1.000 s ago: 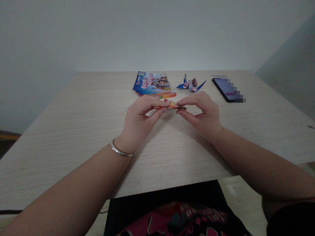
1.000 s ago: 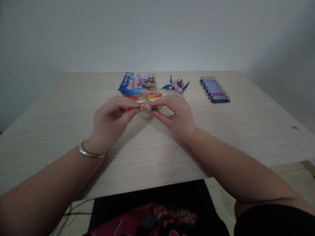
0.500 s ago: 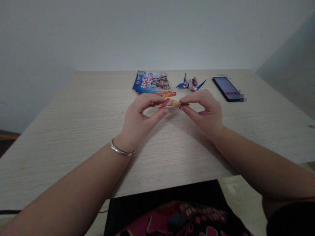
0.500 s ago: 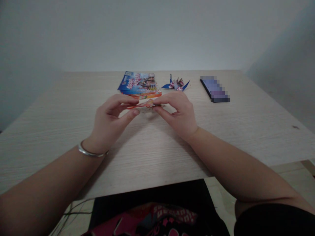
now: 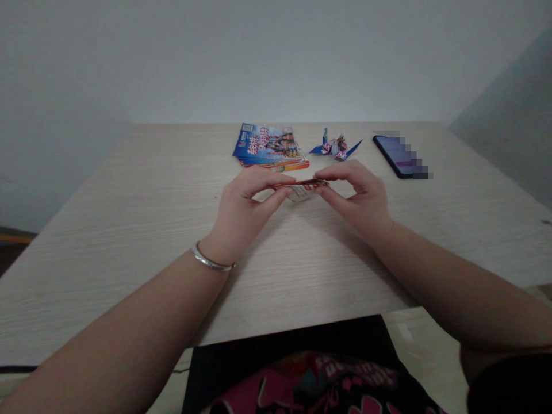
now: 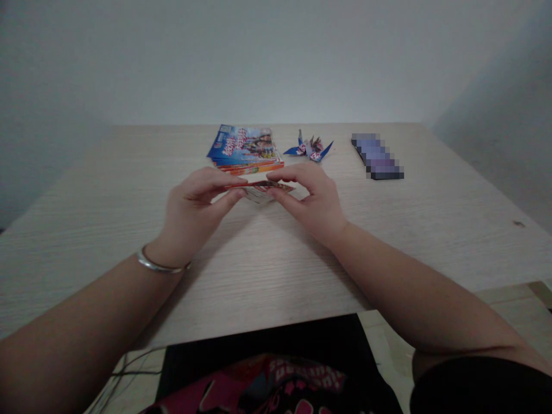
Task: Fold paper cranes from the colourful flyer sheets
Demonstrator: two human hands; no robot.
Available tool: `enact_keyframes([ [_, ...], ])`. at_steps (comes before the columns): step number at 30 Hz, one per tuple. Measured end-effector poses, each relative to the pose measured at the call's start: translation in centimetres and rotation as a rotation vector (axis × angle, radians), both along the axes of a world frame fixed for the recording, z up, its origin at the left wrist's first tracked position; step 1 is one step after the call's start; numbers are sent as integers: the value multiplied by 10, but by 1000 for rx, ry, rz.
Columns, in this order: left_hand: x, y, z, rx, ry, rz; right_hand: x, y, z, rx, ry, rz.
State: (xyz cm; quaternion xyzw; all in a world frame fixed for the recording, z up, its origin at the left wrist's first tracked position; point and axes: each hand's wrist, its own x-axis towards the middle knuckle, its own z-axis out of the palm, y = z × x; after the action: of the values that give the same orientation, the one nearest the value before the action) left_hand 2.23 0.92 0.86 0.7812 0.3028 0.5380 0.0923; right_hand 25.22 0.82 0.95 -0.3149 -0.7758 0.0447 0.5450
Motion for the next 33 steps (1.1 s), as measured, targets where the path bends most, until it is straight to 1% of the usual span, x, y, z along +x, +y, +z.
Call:
enact_keyframes([
  [3, 1, -1, 2, 47, 25, -8, 0, 1, 2, -9, -15, 39],
  [5, 0, -1, 3, 65, 38, 18, 0, 1, 3, -25, -34, 44],
  [8, -1, -1, 3, 68, 51, 41, 0, 2, 5, -28, -57, 43],
  [13, -2, -1, 2, 43, 46, 25, 2, 4, 3, 6, -34, 45],
  [18, -2, -2, 3, 20, 44, 36, 3, 4, 2, -41, -52, 14],
  [22, -2, -2, 4, 11, 55, 30, 3, 3, 2, -49, -38, 13],
  [29, -3, -2, 6, 77, 60, -5, 2, 5, 1, -10, -10, 40],
  [33, -3, -2, 7, 82, 73, 12, 2, 5, 1, -36, -9, 25],
])
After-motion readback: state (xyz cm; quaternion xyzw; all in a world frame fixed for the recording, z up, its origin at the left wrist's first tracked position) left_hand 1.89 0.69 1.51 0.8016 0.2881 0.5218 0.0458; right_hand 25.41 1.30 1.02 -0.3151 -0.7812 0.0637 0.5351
